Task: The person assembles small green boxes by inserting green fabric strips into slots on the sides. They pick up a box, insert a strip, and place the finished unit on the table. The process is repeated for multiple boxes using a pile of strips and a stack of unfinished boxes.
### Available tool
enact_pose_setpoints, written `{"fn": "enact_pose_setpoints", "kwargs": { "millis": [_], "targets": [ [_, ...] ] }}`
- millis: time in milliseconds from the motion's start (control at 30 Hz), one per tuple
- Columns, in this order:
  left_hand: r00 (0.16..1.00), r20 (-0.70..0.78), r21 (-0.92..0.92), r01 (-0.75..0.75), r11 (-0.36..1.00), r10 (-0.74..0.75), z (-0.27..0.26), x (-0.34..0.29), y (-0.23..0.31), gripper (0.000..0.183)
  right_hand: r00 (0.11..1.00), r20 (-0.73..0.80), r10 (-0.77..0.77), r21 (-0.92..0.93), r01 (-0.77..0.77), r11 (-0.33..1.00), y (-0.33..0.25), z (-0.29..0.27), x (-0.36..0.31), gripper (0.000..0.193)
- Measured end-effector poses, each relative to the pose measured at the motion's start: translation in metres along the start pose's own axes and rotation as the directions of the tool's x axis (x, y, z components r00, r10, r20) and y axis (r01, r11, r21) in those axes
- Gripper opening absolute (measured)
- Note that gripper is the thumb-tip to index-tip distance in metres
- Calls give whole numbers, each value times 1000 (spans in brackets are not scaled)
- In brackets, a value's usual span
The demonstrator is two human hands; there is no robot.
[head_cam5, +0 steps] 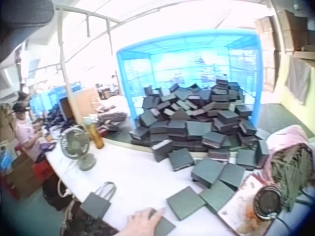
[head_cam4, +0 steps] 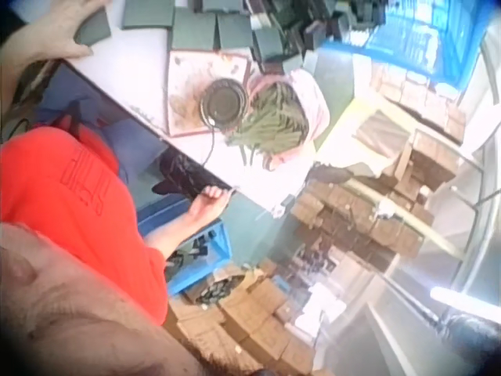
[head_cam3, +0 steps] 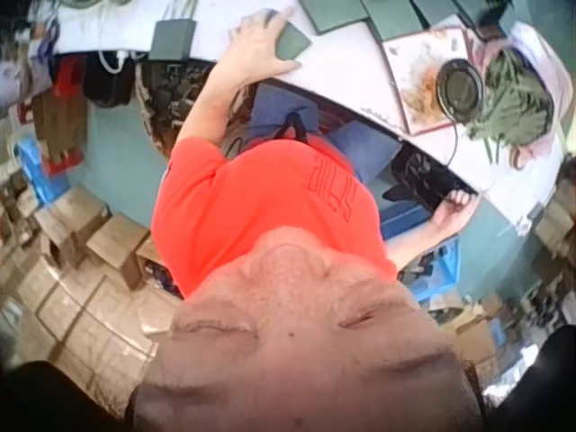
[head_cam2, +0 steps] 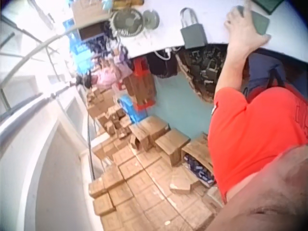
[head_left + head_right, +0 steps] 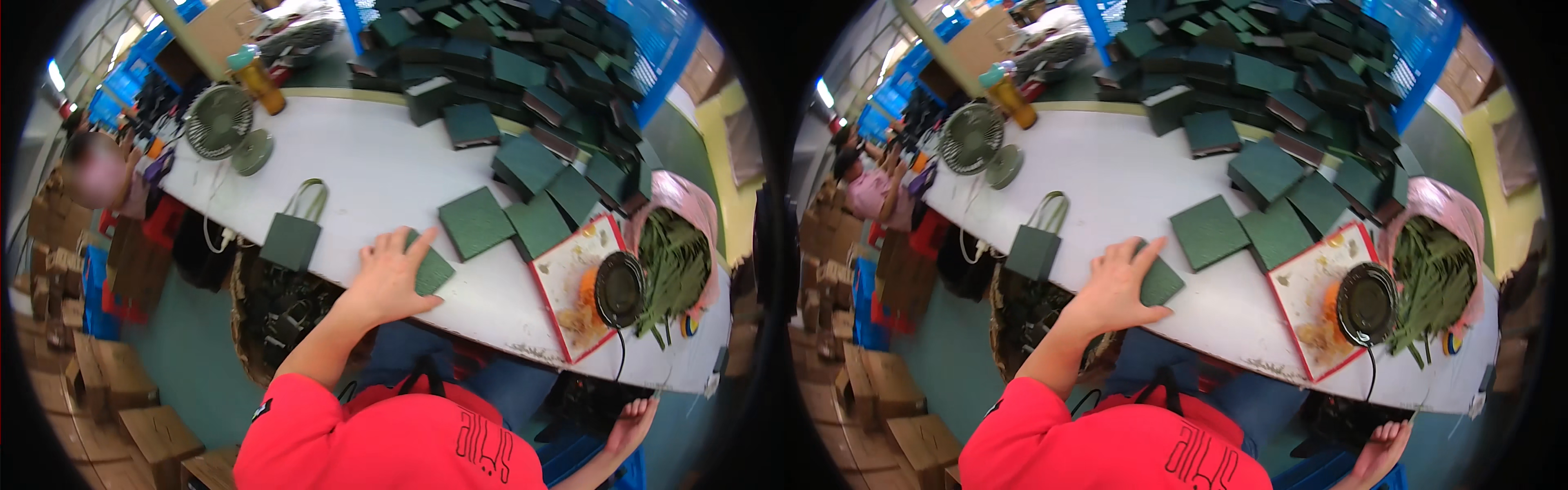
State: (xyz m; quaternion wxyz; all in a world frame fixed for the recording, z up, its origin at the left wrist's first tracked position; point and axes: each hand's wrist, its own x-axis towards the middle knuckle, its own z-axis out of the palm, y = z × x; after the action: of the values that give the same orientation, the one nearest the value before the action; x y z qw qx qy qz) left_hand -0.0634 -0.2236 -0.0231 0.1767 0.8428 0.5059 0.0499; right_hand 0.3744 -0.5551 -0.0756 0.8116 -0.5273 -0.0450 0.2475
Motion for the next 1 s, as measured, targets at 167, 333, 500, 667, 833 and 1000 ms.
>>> {"fn": "enact_pose_setpoints", "kwargs": {
  "millis": [167, 333, 500, 667, 833, 1000],
  "targets": [
    [988, 51, -186, -135, 973, 147, -6, -3, -1, 99, 981, 196, 10, 215, -53, 975, 10, 14, -40, 15],
    [781, 71, -799, -329, 504, 621, -10, -17, 12, 107, 902, 432, -4, 185, -84, 979, 4, 58, -82, 18],
    [414, -6, -977, -198, 83, 910, 33, -24, 52, 118, 704, 709, -26, 16, 21, 1000, 18, 112, -124, 10],
    [196, 38, -999, 27, 33, 980, 28, -31, 59, 123, 636, 771, -15, -105, 151, 983, 38, 161, -133, 8],
    [195, -66, -993, -113, -44, 979, 28, -33, 52, 130, 673, 728, 129, -348, 201, 916, 54, 177, -139, 4],
    [298, -74, -967, 212, -142, 952, 37, -47, 49, 133, 676, 717, 170, -400, 199, 895, 65, 181, -135, 5]
  ]
}}
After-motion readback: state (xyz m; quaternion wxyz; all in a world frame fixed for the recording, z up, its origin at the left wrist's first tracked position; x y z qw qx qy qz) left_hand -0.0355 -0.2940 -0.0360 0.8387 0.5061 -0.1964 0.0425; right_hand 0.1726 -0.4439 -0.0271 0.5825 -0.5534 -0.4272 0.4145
